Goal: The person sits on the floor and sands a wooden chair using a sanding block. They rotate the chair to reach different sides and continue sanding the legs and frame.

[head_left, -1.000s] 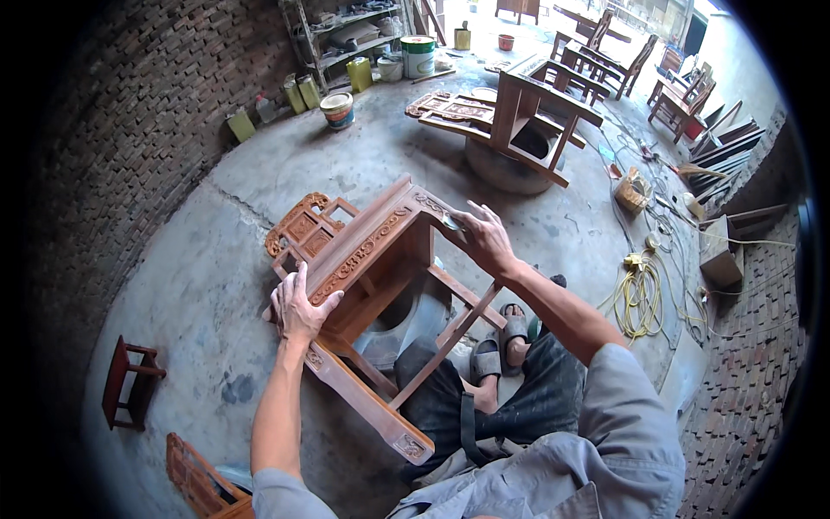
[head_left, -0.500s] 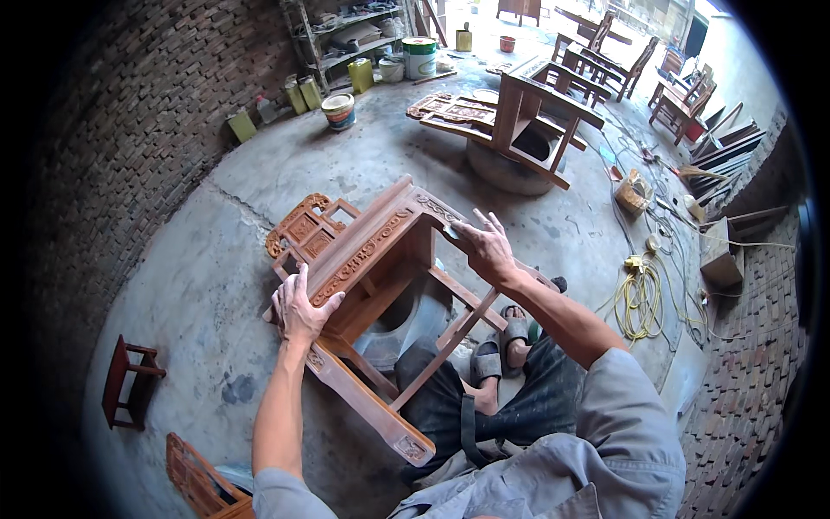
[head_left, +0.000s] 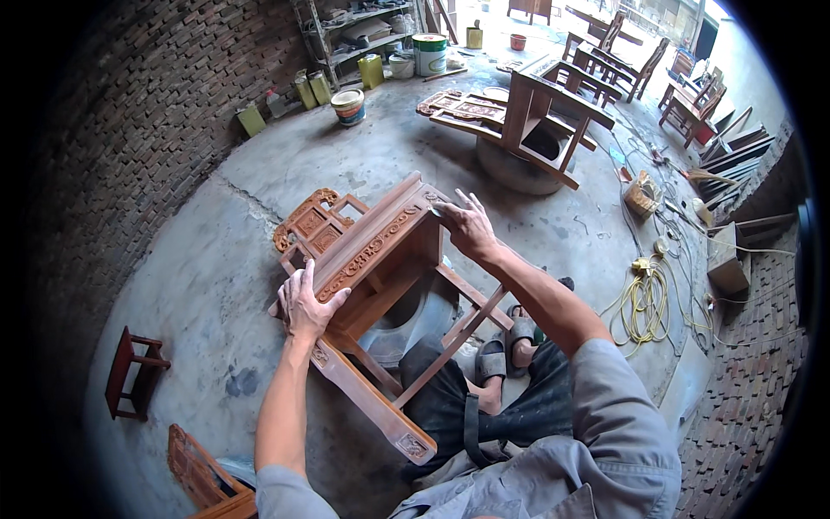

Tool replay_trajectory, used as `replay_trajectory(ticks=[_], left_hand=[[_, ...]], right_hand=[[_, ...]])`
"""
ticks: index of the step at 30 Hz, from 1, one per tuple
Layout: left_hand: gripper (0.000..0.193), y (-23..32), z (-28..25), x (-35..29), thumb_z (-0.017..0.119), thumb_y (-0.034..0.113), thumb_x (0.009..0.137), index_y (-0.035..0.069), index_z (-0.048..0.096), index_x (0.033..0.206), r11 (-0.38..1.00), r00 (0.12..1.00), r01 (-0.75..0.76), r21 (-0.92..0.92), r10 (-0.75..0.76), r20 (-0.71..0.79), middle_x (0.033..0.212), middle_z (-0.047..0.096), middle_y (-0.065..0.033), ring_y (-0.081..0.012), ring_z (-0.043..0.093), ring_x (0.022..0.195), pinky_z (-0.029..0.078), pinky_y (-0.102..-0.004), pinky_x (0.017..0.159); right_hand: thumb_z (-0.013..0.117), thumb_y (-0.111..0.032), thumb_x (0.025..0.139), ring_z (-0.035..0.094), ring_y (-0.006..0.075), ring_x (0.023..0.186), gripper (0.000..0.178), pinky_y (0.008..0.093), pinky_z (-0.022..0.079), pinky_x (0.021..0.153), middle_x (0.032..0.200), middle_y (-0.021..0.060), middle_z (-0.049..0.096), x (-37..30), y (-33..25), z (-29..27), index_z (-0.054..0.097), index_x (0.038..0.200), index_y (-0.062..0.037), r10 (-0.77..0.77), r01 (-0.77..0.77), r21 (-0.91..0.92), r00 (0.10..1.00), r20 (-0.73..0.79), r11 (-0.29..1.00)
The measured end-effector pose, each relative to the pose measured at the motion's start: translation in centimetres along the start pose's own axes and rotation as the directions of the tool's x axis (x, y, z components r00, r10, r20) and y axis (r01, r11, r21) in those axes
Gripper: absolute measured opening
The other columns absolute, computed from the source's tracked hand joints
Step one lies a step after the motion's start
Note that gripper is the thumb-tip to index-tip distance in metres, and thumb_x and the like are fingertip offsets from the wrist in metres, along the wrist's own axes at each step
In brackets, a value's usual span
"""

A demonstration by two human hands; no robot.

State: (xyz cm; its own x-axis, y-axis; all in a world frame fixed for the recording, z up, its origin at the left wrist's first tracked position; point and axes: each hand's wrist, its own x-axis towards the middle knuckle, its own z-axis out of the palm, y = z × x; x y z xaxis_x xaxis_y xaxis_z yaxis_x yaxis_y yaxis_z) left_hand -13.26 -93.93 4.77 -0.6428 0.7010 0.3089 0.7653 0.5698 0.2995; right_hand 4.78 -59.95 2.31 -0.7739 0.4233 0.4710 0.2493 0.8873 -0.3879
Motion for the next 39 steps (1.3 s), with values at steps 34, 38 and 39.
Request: replay_trajectory(ticks=[34,38,39], left_hand=[[0.1,-0.3,-0.9,-0.5,0.072,0.07,0.076,0.001,0.05,0.144,1.0,1.0,0.009,-0.018,-0.009,-0.004,0.13,0.057,-0.0198,-0.0372,0.05,0.124,0.034,-0.0481,0.109],[0.102,-0.3,-0.1,-0.4,0.073,0.071,0.074,0.003,0.049,0.145,1.0,0.999,-0.001,-0.012,0.0,-0.043,0.129,0.056,-0.0215,-0.0391,0.051,0.123,0.035,-0.0509,0.108],[0.102,-0.6,-0.3,-0.3,0.073,0.071,0.074,0.003,0.049,0.145,1.0,0.999,-0.005,-0.009,0.005,-0.043,0.129,0.056,-0.0215,-0.039,0.051,0.123,0.035,-0.0509,0.108]], right_hand=[[0.059,-0.013,0.092,0.051,0.0345,0.135,0.04,0.0571,0.028,0.119,0.129,0.0097,0.067,2.0,-1.2,-0.6,0.062,0.131,-0.0165,-0.132,0.139,-0.072,0.987,0.093,0.988],[0.062,-0.013,0.09,0.056,0.0342,0.129,0.036,0.0526,0.032,0.118,0.122,0.0136,0.067,3.7,-0.3,0.9,0.065,0.126,-0.0137,-0.128,0.127,0.019,0.983,0.133,0.992],[0.062,-0.013,0.09,0.057,0.0342,0.126,0.035,0.0514,0.033,0.118,0.12,0.0138,0.067,4.3,0.1,0.9,0.065,0.125,-0.0126,-0.102,0.092,0.064,0.977,0.185,0.994]])
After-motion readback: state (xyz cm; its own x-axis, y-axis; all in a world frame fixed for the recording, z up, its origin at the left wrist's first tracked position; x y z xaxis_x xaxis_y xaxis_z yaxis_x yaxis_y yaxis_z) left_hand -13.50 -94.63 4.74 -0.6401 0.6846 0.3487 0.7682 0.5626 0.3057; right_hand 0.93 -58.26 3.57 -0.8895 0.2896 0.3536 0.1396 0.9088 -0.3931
